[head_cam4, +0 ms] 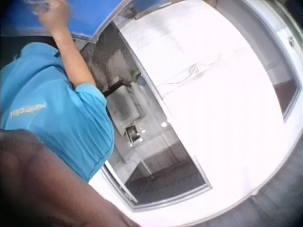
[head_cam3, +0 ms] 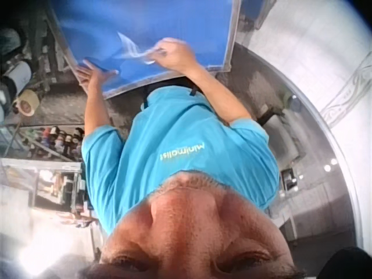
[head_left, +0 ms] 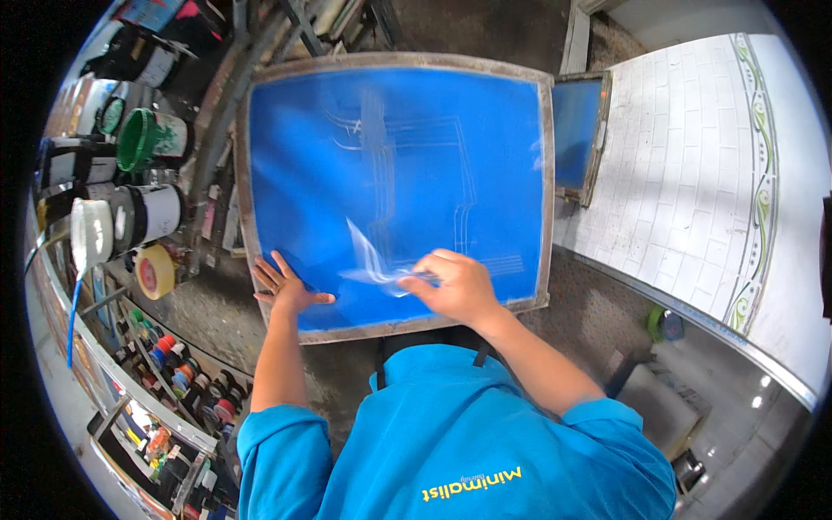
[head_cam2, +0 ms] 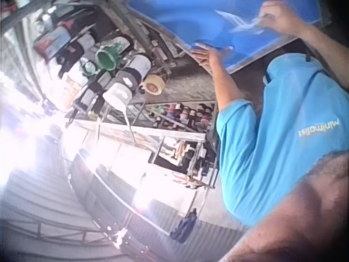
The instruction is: The person picks up a blue screen printing frame and applies clear adhesive tape along the edges of a design on the mesh. They smooth the tape down and continue taping the frame.
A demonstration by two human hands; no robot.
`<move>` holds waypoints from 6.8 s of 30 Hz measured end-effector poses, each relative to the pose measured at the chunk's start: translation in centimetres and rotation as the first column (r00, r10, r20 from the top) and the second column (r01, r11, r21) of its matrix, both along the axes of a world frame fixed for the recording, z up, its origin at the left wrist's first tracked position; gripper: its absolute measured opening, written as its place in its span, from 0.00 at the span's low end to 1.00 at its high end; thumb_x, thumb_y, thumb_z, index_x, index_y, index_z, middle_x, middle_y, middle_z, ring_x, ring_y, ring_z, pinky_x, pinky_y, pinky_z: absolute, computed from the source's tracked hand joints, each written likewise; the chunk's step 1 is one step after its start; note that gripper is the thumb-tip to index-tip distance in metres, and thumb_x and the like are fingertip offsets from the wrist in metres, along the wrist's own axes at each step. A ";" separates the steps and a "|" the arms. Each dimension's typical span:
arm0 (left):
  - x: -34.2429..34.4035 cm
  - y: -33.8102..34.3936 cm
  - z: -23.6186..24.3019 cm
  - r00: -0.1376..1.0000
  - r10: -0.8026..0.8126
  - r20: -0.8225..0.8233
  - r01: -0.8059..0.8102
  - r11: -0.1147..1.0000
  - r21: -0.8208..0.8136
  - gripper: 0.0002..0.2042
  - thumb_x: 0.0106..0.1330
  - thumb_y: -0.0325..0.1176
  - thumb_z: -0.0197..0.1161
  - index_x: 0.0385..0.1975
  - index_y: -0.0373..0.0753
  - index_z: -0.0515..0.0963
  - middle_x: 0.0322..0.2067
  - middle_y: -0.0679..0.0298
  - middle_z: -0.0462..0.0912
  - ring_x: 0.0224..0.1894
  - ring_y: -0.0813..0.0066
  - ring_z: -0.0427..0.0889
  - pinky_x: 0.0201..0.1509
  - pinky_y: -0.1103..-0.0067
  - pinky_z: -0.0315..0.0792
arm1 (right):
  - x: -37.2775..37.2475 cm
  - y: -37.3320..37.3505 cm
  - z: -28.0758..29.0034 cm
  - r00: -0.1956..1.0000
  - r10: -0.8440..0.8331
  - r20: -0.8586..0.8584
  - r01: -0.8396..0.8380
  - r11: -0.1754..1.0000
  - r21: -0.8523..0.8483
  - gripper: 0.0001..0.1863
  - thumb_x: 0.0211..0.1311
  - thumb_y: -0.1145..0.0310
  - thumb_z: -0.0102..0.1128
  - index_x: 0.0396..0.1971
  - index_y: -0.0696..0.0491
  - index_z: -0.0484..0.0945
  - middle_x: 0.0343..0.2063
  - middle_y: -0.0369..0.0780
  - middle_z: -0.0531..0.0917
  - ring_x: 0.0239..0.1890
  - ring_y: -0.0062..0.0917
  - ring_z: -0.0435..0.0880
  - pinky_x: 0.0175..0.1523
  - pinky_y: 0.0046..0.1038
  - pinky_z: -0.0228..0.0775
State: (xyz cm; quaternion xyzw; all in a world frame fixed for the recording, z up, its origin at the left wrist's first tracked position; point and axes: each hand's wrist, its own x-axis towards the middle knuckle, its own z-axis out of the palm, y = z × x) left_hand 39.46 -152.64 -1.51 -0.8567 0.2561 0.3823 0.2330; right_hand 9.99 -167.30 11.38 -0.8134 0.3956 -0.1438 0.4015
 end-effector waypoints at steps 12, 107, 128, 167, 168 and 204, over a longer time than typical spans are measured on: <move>-5.1 1.8 3.8 0.946 -0.019 -0.323 -0.299 0.331 -0.895 0.38 0.67 0.55 0.67 0.69 0.32 0.68 0.68 0.40 0.68 0.70 0.53 0.69 0.71 0.69 0.66 | -16.7 3.7 2.4 0.989 -0.116 0.096 0.120 0.992 -0.041 0.20 0.70 0.54 0.61 0.31 0.57 0.85 0.30 0.46 0.83 0.34 0.42 0.83 0.41 0.39 0.73; -1.6 31.9 16.4 0.914 -0.121 -0.387 -0.381 -0.586 -0.716 0.22 0.66 0.33 0.55 0.61 0.43 0.77 0.69 0.44 0.65 0.72 0.48 0.63 0.75 0.58 0.50 | 23.3 38.9 7.3 0.852 -0.281 0.441 -0.248 0.525 0.814 0.38 0.77 0.40 0.40 0.66 0.61 0.66 0.60 0.47 0.76 0.62 0.33 0.76 0.67 0.37 0.68; 6.8 33.4 13.2 0.097 -0.561 -0.822 -0.858 0.372 -0.354 0.50 0.59 0.74 0.61 0.67 0.31 0.68 0.65 0.55 0.71 0.65 0.67 0.72 0.67 0.71 0.66 | 22.1 42.0 8.6 0.831 -0.125 0.543 -0.256 0.780 0.571 0.24 0.70 0.52 0.65 0.53 0.56 0.80 0.36 0.32 0.82 0.40 0.14 0.79 0.46 0.20 0.72; 4.8 23.6 5.5 0.397 0.414 -0.819 -0.692 -0.451 -0.563 0.37 0.80 0.46 0.51 0.79 0.51 0.35 0.65 0.52 0.68 0.54 0.61 0.82 0.48 0.71 0.84 | 14.6 16.4 -16.1 0.773 -0.582 0.252 0.428 0.772 0.470 0.33 0.74 0.47 0.54 0.64 0.60 0.71 0.53 0.52 0.84 0.55 0.38 0.84 0.60 0.35 0.74; 6.3 24.1 3.5 0.304 0.529 -0.792 -0.703 -0.437 -0.561 0.36 0.81 0.49 0.47 0.79 0.52 0.34 0.71 0.54 0.61 0.57 0.57 0.80 0.55 0.65 0.80 | 13.8 14.4 -17.0 0.778 -0.592 0.210 0.489 0.781 0.389 0.30 0.73 0.48 0.56 0.61 0.59 0.73 0.45 0.50 0.87 0.48 0.37 0.87 0.53 0.36 0.77; 5.7 16.3 -8.2 0.590 0.803 0.089 -0.587 0.502 -0.635 0.40 0.71 0.73 0.30 0.75 0.55 0.60 0.61 0.54 0.79 0.59 0.43 0.78 0.61 0.55 0.69 | 24.9 -19.1 -20.1 0.913 0.291 -0.286 -0.393 0.813 -0.430 0.10 0.61 0.66 0.65 0.41 0.45 0.88 0.40 0.41 0.85 0.47 0.41 0.84 0.53 0.41 0.77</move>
